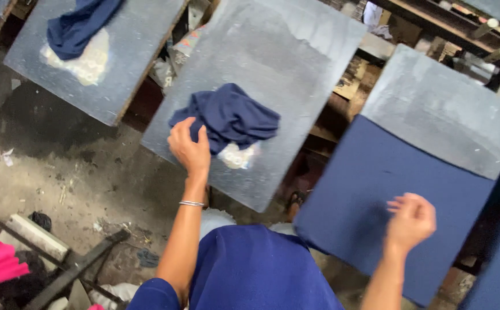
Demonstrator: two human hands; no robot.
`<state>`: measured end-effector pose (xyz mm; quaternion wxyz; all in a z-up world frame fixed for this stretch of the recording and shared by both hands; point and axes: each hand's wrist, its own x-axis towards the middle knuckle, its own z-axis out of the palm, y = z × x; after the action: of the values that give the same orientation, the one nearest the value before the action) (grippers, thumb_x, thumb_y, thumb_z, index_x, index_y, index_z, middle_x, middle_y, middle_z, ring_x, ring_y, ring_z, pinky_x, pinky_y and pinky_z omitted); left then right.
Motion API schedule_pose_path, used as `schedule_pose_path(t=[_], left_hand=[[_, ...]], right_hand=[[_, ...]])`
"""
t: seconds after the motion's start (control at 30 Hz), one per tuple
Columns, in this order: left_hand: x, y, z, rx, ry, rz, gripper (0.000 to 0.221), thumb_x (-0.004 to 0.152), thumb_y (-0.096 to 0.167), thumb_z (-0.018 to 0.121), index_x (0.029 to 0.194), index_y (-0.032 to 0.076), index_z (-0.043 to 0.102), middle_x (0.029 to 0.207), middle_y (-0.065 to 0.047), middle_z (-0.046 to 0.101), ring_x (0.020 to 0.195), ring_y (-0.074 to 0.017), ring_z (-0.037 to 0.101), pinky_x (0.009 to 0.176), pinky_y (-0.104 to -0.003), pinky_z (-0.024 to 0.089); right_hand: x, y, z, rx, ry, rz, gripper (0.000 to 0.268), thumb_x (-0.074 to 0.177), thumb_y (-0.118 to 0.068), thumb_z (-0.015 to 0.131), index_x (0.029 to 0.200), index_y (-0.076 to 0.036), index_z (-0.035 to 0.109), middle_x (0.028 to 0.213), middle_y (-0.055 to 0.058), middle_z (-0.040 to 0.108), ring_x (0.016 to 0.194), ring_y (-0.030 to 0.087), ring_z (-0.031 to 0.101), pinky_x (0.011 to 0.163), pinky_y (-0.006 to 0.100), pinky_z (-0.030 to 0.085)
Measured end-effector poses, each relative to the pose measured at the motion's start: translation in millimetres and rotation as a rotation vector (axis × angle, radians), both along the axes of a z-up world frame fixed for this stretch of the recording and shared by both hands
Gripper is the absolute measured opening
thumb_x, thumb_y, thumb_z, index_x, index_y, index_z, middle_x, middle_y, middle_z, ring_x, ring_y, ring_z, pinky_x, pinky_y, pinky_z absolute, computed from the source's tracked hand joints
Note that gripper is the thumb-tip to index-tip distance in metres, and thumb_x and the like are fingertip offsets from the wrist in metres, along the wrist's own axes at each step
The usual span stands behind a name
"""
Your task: Placing fabric pieces onto screen printing boards in preparation for printing.
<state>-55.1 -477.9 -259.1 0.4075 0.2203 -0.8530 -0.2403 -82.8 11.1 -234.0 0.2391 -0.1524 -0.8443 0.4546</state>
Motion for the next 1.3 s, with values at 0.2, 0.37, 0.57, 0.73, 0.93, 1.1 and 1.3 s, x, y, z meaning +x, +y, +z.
schedule_pose_path(t=[0.2, 0.37, 0.57, 0.73, 0.93, 1.1, 1.3], left_hand=[[32, -116, -45, 0.135, -0.438, -0.056, 0.021, 0.081, 0.040, 0.088, 0.085, 0.025, 0.074, 0.102, 0.009, 0.062, 0.091, -0.0227, 0.066, 0.077, -0.038, 0.054], [47, -144, -30, 0.997, -0.195, -0.461, 0.021, 0.090, 0.018, 0.084, 0.094, 0.004, 0.068, 0.104, -0.010, 0.074, 0.082, -0.0151, 0.074, 0.076, -0.028, 0.060], [76, -155, 27, 1.462, -0.009, -0.435, 0.025, 0.075, 0.003, 0.090, 0.080, 0.008, 0.066, 0.092, -0.003, 0.071, 0.078, -0.0032, 0.062, 0.074, -0.019, 0.053], [99, -163, 30, 2.098, 0.017, -0.370, 0.024, 0.082, -0.002, 0.081, 0.093, 0.014, 0.068, 0.086, 0.004, 0.069, 0.078, -0.0087, 0.068, 0.073, -0.021, 0.056], [144, -128, 20, 2.550, -0.395, -0.324, 0.005, 0.089, 0.002, 0.077, 0.093, 0.004, 0.076, 0.090, -0.009, 0.079, 0.077, -0.0159, 0.075, 0.070, -0.024, 0.062], [117, -112, 59, 2.641, -0.652, -0.485, 0.013, 0.085, 0.008, 0.071, 0.096, 0.001, 0.072, 0.090, -0.018, 0.076, 0.083, -0.0288, 0.077, 0.081, -0.038, 0.065], [35, -107, 106, 2.565, -0.430, -0.428, 0.033, 0.092, 0.026, 0.069, 0.117, 0.004, 0.073, 0.114, -0.012, 0.075, 0.102, -0.0240, 0.071, 0.098, -0.036, 0.055]], right_hand=[[54, -325, 23, -0.344, -0.412, 0.271, 0.006, 0.091, -0.006, 0.070, 0.095, -0.002, 0.074, 0.075, 0.025, 0.071, 0.061, 0.031, 0.073, 0.047, 0.039, 0.061], [26, -471, 1, 0.017, -0.795, 0.438, 0.064, 0.090, -0.068, 0.067, 0.119, -0.012, 0.073, 0.098, 0.010, 0.077, 0.103, 0.033, 0.073, 0.090, 0.051, 0.058], [16, -497, -90, -0.582, -0.529, 0.183, 0.023, 0.088, -0.025, 0.067, 0.099, -0.007, 0.076, 0.075, 0.014, 0.060, 0.053, 0.021, 0.064, 0.051, 0.029, 0.059], [75, -499, 27, -1.421, -0.380, -0.027, 0.031, 0.086, -0.022, 0.068, 0.115, -0.008, 0.071, 0.109, 0.015, 0.072, 0.099, 0.026, 0.072, 0.094, 0.040, 0.055], [155, -482, 74, -1.493, -0.601, -0.060, 0.037, 0.095, -0.034, 0.063, 0.116, -0.003, 0.068, 0.110, 0.018, 0.073, 0.095, 0.027, 0.069, 0.088, 0.040, 0.056], [224, -448, 72, -1.344, -0.658, 0.149, 0.016, 0.093, -0.010, 0.072, 0.084, -0.001, 0.062, 0.053, 0.003, 0.052, 0.035, 0.010, 0.036, 0.030, 0.019, 0.029], [221, -367, 129, -0.904, -0.432, 0.057, 0.044, 0.061, -0.006, 0.086, 0.099, 0.013, 0.073, 0.089, 0.019, 0.075, 0.072, 0.025, 0.069, 0.058, 0.040, 0.058]])
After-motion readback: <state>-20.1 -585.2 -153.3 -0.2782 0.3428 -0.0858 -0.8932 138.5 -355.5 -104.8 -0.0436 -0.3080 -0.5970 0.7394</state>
